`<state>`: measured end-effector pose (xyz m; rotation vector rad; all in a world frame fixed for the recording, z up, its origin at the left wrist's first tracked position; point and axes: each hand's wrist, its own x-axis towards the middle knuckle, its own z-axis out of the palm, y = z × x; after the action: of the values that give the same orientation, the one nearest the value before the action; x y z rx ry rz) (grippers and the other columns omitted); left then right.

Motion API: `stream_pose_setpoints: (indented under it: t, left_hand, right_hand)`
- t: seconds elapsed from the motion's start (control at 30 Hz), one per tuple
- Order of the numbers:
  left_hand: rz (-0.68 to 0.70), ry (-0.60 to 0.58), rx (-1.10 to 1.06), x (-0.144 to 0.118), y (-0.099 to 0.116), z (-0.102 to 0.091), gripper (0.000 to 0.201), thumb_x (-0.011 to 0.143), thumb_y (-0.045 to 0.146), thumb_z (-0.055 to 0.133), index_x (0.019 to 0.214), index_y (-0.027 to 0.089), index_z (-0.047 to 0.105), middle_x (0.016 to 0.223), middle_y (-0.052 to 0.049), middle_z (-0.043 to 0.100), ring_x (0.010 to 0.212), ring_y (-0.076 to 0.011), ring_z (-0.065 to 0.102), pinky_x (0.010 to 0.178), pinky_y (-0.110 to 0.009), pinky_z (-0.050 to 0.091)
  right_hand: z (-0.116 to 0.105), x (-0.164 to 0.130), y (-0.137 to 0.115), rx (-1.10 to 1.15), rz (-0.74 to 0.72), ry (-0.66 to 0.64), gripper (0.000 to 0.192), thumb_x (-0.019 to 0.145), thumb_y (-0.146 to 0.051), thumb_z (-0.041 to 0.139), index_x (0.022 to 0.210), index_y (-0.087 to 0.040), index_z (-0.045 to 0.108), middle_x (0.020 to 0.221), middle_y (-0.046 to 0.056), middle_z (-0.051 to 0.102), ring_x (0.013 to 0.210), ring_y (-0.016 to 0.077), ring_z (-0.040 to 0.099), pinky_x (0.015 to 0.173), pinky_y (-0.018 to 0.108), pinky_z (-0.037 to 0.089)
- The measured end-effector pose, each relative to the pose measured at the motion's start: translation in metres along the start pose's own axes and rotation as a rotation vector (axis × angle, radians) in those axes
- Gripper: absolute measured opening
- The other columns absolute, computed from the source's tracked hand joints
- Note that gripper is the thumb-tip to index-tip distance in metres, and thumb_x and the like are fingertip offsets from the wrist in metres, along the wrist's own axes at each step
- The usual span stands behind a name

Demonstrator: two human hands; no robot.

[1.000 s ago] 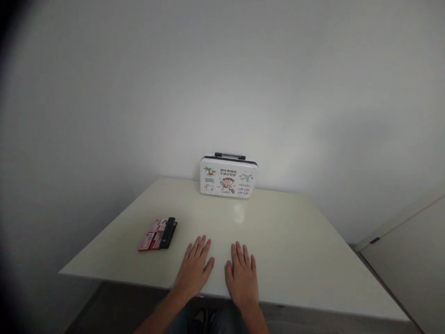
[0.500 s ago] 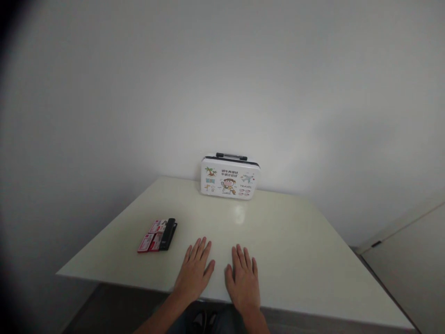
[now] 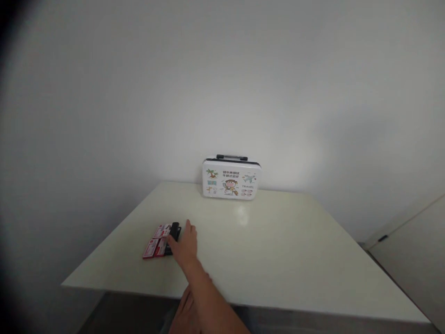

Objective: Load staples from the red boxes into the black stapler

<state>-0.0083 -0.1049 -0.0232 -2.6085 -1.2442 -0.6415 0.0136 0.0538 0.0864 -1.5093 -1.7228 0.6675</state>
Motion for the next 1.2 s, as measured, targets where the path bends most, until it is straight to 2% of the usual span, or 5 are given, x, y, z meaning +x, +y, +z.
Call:
stream_pose_setpoints:
  t: [0.2,0.4,0.57,0.97,1.2]
  left_hand:
    - [-0.121,-0.005,0.011,-0.032,0.001,-0.003,0.057,0.087,0.018,0.051,0.142,0.033,0.056,0.138,0.001,0.067,0.118,-0.0249,0.067,0.097,-0.042,0.053]
    - [-0.306,-0.009,-0.205,0.027,-0.006,-0.047,0.035,0.098,0.024,0.044,0.126,0.027,0.066,0.123,-0.006,0.072,0.112,-0.025,0.067,0.091,-0.041,0.055]
    - [-0.336,-0.001,-0.168,0.077,-0.003,-0.04,0.045,0.099,0.03,0.048,0.144,0.027,0.053,0.153,-0.008,0.05,0.14,-0.0327,0.043,0.113,-0.057,0.037]
    - [-0.38,0.007,-0.075,0.094,-0.034,-0.025,0.057,0.099,0.034,0.048,0.155,0.032,0.038,0.163,-0.006,0.038,0.144,-0.0313,0.04,0.118,-0.06,0.026]
    - [-0.45,0.113,0.004,0.091,-0.067,-0.038,0.045,0.097,0.027,0.048,0.141,0.021,0.053,0.152,-0.01,0.051,0.147,-0.0298,0.036,0.123,-0.06,0.018]
  right_hand:
    - [0.0,0.034,-0.004,-0.124,-0.026,-0.092,0.055,0.074,-0.034,0.074,0.126,-0.022,0.06,0.125,0.011,0.061,0.115,0.03,0.057,0.097,0.043,0.046]
    - [-0.084,-0.01,0.054,-0.157,-0.115,-0.059,0.048,0.074,-0.012,0.06,0.118,-0.031,0.066,0.115,0.001,0.069,0.112,0.0236,0.058,0.107,0.043,0.034]
    - [-0.123,-0.051,0.081,-0.06,-0.097,0.112,0.026,0.078,-0.025,0.066,0.103,-0.03,0.069,0.106,0.0,0.07,0.111,0.0239,0.058,0.12,0.051,0.011]
    - [-0.121,-0.012,0.11,0.859,0.155,0.575,0.034,0.086,-0.052,0.056,0.1,-0.023,0.066,0.101,0.002,0.074,0.1,0.0213,0.066,0.092,0.036,0.05]
    - [-0.144,-0.055,0.14,1.265,0.314,0.548,0.037,0.085,-0.056,0.059,0.105,-0.025,0.065,0.113,0.004,0.074,0.118,0.0228,0.067,0.105,0.042,0.051]
